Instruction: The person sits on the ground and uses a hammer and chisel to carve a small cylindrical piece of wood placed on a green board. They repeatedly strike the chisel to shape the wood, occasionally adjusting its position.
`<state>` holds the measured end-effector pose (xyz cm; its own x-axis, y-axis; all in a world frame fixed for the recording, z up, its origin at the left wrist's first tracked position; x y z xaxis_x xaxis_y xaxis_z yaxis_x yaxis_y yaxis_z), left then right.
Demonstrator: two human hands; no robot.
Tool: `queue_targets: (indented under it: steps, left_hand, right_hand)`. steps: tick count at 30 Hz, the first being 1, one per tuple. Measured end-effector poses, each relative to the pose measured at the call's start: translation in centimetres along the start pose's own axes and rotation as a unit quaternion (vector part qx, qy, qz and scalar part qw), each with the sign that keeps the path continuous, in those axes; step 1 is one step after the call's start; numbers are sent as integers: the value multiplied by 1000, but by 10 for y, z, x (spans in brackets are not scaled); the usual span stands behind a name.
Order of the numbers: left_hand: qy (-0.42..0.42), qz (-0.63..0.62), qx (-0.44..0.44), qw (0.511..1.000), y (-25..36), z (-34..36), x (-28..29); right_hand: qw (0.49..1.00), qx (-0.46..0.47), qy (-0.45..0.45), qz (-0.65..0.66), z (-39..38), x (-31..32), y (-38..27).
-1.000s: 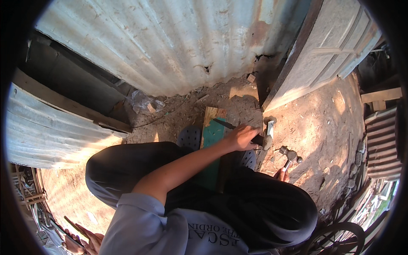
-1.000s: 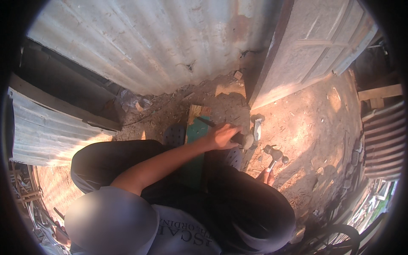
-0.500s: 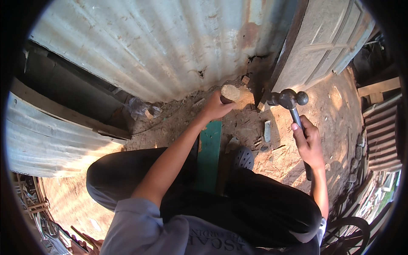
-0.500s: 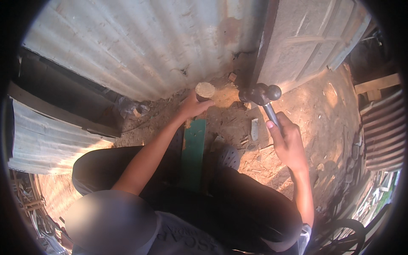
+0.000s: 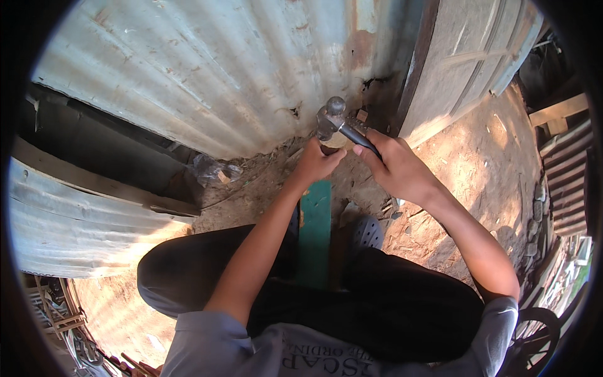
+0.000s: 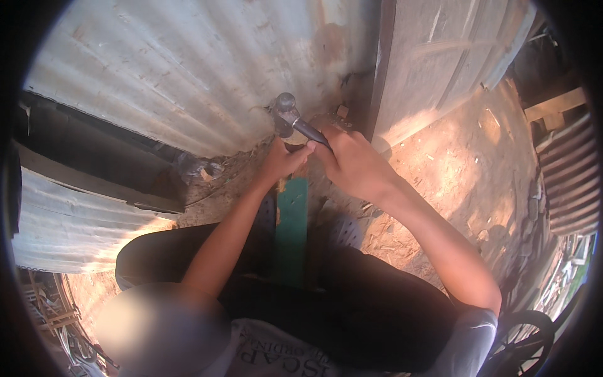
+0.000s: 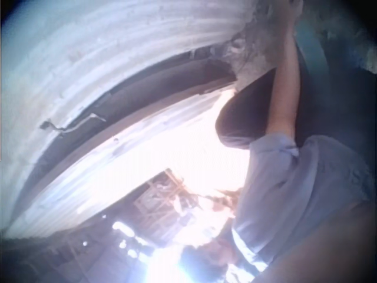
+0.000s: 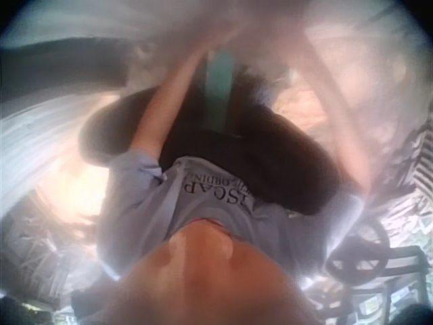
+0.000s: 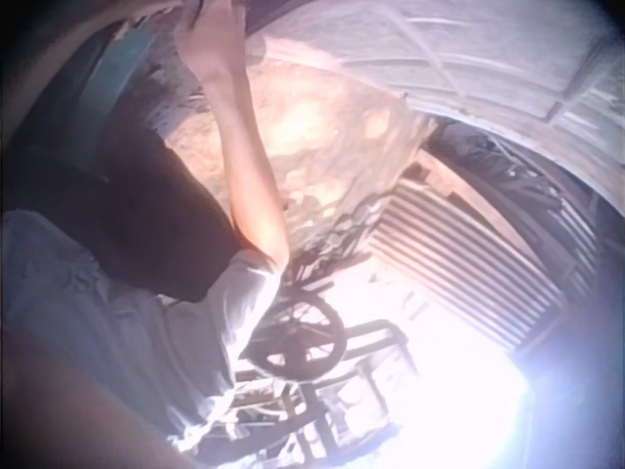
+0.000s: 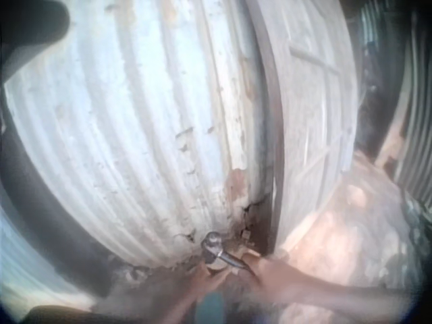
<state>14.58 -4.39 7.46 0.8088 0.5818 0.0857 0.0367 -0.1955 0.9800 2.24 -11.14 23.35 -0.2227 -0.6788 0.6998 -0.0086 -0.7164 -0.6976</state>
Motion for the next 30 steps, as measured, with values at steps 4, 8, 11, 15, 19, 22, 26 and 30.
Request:
queue_targets:
  steps: [4, 8, 11, 15, 19, 22, 26, 30]
  left_hand:
    - [18, 35, 19, 999, 1, -2, 5]
    - [28, 34, 11, 999, 1, -11, 5]
    - [67, 57, -2, 996, 16, -31, 4]
    - [58, 41, -25, 997, 5, -34, 6]
    - [120, 8, -42, 992, 1, -32, 10]
    - [143, 22, -72, 987, 8, -36, 6]
    - [153, 52, -104, 981, 17, -39, -4]
    - [133, 41, -85, 987, 13, -37, -6]
  right_hand:
    - [998, -51, -8, -26, 1, 11, -9]
    - [996, -63, 56, 4, -6, 14, -19]
    - [996, -85, 13, -25, -21, 3, 0]
    - [991, -118, -59, -13, -28, 2, -3]
    - [995, -97, -22, 6, -29, 7, -12]
    - [995, -94, 9, 39, -31, 2, -9]
    - [997, -73, -29, 6, -37, -12, 9]
    - [995, -90, -11, 31, -33, 1, -4]
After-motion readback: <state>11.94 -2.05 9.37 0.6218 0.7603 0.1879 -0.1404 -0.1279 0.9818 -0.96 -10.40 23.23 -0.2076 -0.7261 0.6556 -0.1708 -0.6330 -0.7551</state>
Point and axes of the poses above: each hand's wrist, its own z-axis towards the middle knuckle, its own x-axis out of the back of the hand, y = z × x, the point moved 6 cm from there along z, towards the middle knuckle, and after that the axes turned 12 degrees about x, right-handed, at the moved point
